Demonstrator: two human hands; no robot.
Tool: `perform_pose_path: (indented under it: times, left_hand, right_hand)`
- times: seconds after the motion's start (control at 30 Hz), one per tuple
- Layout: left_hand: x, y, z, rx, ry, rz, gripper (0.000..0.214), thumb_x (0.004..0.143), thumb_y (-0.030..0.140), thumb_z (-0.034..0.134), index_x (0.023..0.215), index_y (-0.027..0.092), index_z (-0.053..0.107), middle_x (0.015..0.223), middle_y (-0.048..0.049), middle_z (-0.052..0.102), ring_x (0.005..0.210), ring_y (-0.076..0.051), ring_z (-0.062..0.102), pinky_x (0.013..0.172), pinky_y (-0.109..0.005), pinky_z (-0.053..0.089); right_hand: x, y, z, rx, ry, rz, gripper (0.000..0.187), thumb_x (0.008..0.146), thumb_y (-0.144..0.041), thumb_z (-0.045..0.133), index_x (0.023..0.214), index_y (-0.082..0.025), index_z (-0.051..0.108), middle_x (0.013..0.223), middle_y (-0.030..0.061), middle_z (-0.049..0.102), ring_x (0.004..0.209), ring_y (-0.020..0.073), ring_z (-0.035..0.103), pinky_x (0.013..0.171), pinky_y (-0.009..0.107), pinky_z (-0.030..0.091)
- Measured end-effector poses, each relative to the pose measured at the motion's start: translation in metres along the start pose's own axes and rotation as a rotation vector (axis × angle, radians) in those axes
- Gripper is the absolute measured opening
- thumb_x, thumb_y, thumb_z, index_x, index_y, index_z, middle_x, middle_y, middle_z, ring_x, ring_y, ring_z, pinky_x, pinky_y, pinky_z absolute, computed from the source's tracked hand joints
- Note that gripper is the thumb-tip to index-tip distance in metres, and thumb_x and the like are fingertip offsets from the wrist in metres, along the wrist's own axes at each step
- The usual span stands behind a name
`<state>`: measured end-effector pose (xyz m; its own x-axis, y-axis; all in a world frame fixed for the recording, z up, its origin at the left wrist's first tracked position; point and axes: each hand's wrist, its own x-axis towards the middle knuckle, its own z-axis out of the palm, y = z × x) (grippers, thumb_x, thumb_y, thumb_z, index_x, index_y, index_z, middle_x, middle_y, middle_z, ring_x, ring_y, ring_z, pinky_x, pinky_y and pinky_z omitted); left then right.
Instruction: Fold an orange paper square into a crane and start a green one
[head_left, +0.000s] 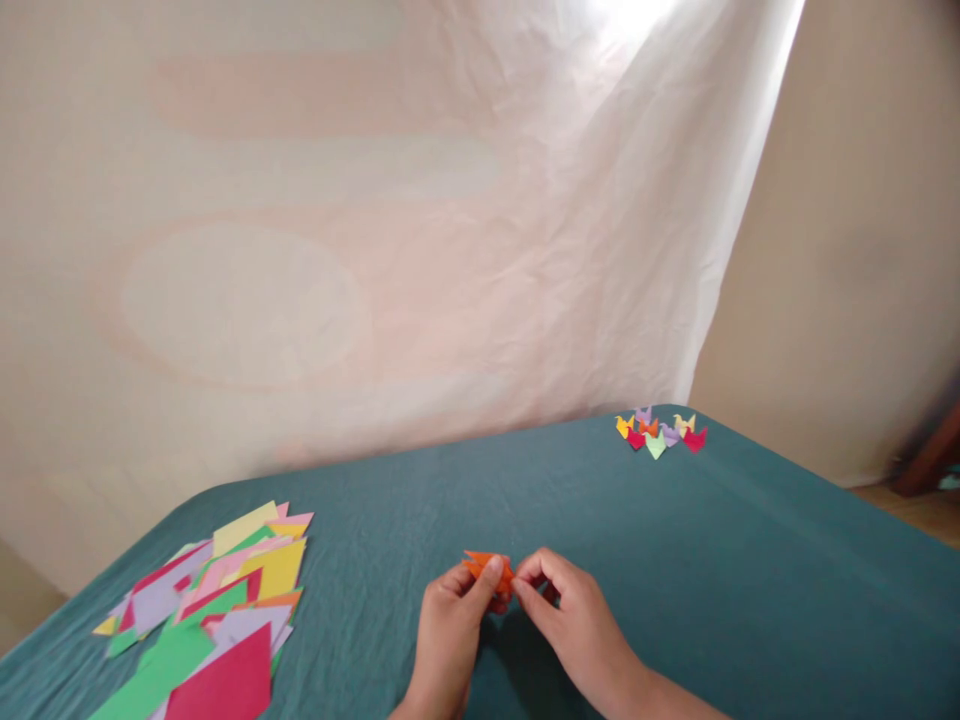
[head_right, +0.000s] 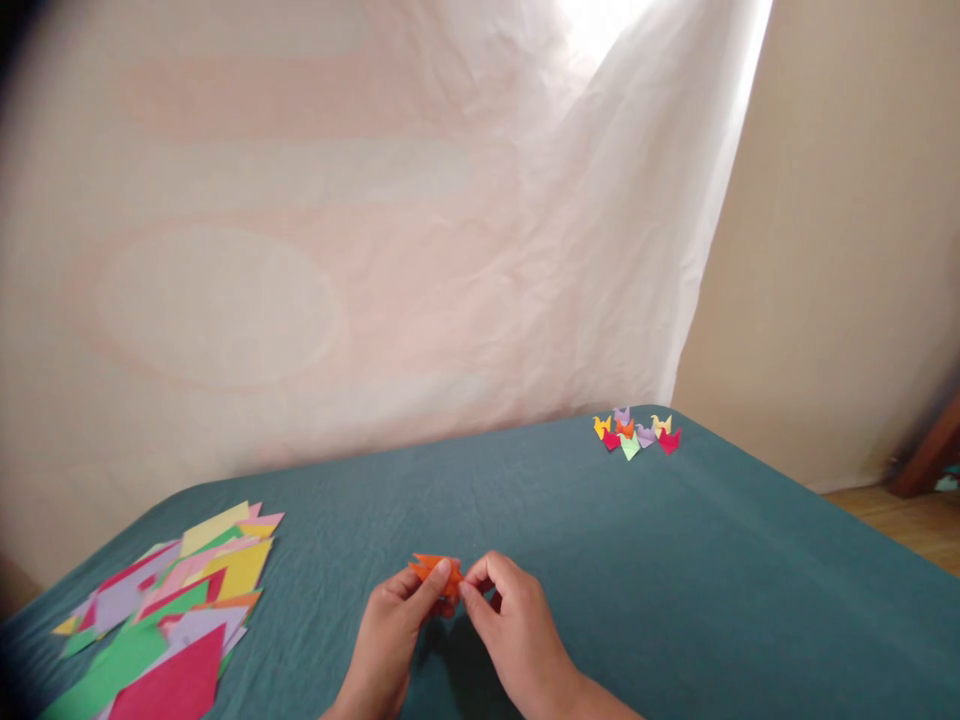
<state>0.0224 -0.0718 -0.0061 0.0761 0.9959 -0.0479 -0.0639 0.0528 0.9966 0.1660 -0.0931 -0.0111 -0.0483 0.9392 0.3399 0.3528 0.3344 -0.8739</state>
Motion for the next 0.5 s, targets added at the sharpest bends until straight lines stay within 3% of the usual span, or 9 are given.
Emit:
perform_pose_path:
  times: [0.23,0.37,0.5]
  left_hand:
    - [-0.0002,-0.0004,-0.0011,0.094,-0.051,0.061,0.030,0.078,0.041,0.062,0.076,0.012,0.071,0.064,-0.0033,0.062,0.060,-0.013,0.051,0.060,-0.021,0.041]
    - [-0.0019,0.0000,-0.0018,0.172,-0.074,0.120,0.028,0.079,0.040,0.061,0.070,0.014,0.067,0.062,-0.0016,0.058,0.058,-0.012,0.049,0.059,-0.021,0.040]
    - [-0.0031,0.0000,-0.0006,0.146,-0.072,0.102,0.027,0.079,0.040,0.061,0.072,0.014,0.066,0.064,-0.0020,0.059,0.058,-0.012,0.049,0.058,-0.021,0.040]
  right_hand:
    - [-0.0011,0.0018,0.0043,0.159,-0.029,0.014,0.009,0.088,-0.026,0.054,0.086,-0.019,0.059,0.079,0.0003,0.067,0.072,0.0135,0.061,0.064,0.020,0.043]
    - [-0.0007,0.0013,0.0045,0.117,-0.060,0.046,0.027,0.089,-0.035,0.052,0.070,-0.017,0.060,0.067,-0.0003,0.065,0.062,0.0125,0.057,0.057,0.020,0.039]
    - [-0.0015,-0.0009,0.0027,0.120,-0.076,0.050,0.034,0.091,-0.039,0.047,0.069,-0.016,0.060,0.064,-0.0001,0.062,0.061,0.0123,0.054,0.058,0.020,0.039]
